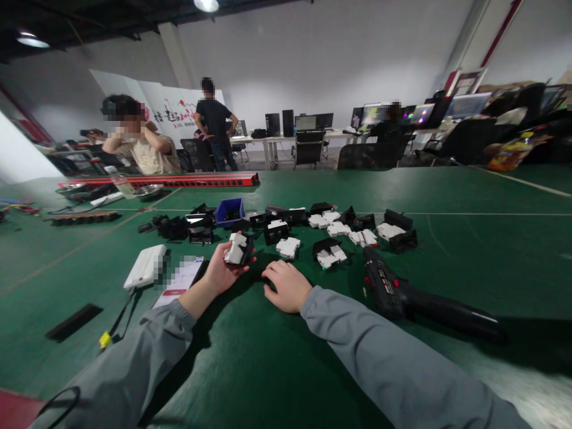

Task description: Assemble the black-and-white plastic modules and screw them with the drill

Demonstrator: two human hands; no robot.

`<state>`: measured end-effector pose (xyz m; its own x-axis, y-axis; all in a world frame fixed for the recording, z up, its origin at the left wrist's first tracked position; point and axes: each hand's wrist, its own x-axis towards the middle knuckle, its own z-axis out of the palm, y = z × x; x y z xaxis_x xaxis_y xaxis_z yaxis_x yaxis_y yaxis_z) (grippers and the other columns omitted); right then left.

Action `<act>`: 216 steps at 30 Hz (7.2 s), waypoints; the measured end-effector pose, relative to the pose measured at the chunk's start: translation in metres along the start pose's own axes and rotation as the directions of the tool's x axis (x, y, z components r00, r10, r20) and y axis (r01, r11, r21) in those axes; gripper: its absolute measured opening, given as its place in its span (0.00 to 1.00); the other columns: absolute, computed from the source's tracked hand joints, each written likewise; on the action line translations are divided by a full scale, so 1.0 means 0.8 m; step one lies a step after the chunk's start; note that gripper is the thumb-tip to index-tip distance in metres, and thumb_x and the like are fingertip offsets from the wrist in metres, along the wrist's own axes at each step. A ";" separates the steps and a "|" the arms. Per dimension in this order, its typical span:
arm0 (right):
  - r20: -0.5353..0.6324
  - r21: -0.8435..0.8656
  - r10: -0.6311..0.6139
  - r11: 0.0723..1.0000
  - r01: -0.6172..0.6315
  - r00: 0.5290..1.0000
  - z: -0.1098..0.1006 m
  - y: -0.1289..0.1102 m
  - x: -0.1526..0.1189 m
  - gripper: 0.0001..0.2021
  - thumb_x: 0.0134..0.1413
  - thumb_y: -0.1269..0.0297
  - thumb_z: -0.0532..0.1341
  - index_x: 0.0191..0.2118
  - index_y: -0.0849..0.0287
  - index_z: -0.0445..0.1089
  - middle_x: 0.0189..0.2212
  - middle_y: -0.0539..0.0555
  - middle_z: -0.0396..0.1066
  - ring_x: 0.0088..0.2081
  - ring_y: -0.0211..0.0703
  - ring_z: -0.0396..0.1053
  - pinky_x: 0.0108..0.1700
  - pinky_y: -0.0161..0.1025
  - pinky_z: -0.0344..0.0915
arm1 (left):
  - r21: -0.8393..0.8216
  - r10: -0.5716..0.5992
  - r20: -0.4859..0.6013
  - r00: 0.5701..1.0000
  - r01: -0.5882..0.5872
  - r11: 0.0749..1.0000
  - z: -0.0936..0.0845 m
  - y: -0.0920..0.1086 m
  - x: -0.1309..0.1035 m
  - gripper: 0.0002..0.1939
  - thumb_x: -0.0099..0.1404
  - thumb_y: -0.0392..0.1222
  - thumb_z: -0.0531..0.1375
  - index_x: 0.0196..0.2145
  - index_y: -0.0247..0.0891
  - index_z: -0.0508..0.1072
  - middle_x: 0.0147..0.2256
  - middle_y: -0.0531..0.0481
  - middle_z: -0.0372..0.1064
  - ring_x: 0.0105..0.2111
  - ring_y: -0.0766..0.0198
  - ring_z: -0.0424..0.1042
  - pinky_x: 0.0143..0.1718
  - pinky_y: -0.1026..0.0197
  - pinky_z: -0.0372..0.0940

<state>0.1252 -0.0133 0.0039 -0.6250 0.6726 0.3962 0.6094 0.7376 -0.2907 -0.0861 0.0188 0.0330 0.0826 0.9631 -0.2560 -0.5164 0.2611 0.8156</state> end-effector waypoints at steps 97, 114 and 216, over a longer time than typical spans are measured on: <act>0.202 0.952 0.488 0.104 -0.287 0.849 -0.008 -0.020 -0.018 0.17 0.48 0.50 0.64 0.30 0.60 0.66 0.19 0.44 0.62 0.17 0.29 0.54 0.19 0.31 0.49 | 0.305 -0.050 0.332 0.942 -0.057 0.951 0.029 -0.056 -0.065 0.35 0.51 0.34 0.67 0.56 0.43 0.61 0.50 0.46 0.65 0.48 0.57 0.67 0.44 0.61 0.64; 0.245 0.964 0.480 -0.026 -0.266 0.842 -0.013 -0.014 -0.017 0.15 0.45 0.57 0.67 0.35 0.59 0.65 0.22 0.47 0.71 0.17 0.28 0.60 0.20 0.29 0.53 | 0.401 0.027 0.255 0.967 -0.131 0.907 0.033 -0.062 -0.067 0.37 0.51 0.37 0.68 0.56 0.44 0.56 0.48 0.47 0.65 0.46 0.58 0.68 0.45 0.57 0.64; -0.015 -0.121 0.125 0.985 -0.125 0.992 0.002 0.019 -0.002 0.07 0.60 0.69 0.57 0.38 0.59 0.73 0.37 0.55 0.71 0.43 0.43 0.67 0.45 0.38 0.64 | 0.590 0.384 0.022 0.923 -0.322 0.740 0.010 -0.053 -0.031 0.25 0.59 0.48 0.60 0.53 0.42 0.60 0.35 0.51 0.65 0.26 0.65 0.69 0.18 0.63 0.68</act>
<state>0.1349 -0.0031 -0.0025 -0.5367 0.7582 0.3703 0.7375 0.6347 -0.2306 -0.0594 -0.0159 0.0088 -0.1033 0.9908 0.0878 0.0943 -0.0782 0.9925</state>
